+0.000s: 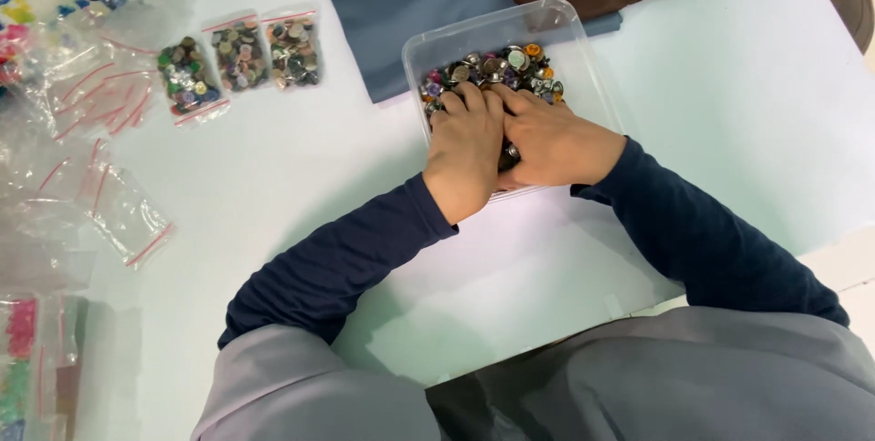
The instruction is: Sorting small decorative buttons from a container and placing them into plastic bags
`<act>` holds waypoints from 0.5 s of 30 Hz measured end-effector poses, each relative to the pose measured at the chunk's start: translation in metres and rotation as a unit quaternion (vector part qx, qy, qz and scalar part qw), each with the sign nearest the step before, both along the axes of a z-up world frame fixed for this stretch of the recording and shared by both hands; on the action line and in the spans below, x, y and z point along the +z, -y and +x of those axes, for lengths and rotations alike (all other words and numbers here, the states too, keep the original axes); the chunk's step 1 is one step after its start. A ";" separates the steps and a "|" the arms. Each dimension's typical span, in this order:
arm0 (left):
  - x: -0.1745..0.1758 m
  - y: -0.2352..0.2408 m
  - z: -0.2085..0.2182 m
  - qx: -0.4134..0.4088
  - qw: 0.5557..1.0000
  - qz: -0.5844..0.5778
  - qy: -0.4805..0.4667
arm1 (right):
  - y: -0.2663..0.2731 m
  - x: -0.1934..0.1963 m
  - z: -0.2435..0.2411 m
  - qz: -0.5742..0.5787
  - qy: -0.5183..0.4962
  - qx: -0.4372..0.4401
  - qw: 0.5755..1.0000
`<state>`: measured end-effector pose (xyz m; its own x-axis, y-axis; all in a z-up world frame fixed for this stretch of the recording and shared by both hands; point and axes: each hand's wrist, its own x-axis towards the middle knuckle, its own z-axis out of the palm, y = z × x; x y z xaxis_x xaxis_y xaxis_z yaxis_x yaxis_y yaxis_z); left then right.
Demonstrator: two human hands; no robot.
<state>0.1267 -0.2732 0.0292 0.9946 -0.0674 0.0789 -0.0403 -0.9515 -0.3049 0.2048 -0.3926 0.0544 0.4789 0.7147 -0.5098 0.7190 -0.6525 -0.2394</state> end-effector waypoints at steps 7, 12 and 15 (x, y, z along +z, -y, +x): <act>-0.032 -0.001 0.012 0.007 0.995 -0.006 0.101 | -0.005 -0.004 0.003 0.029 -0.007 -0.037 0.999; -0.046 -0.005 0.015 -0.017 0.995 -0.060 0.073 | 0.001 -0.002 -0.002 0.083 -0.025 -0.042 0.995; -0.024 -0.023 0.022 -0.048 0.953 -0.275 -0.122 | 0.005 -0.011 0.002 0.123 0.001 -0.021 0.992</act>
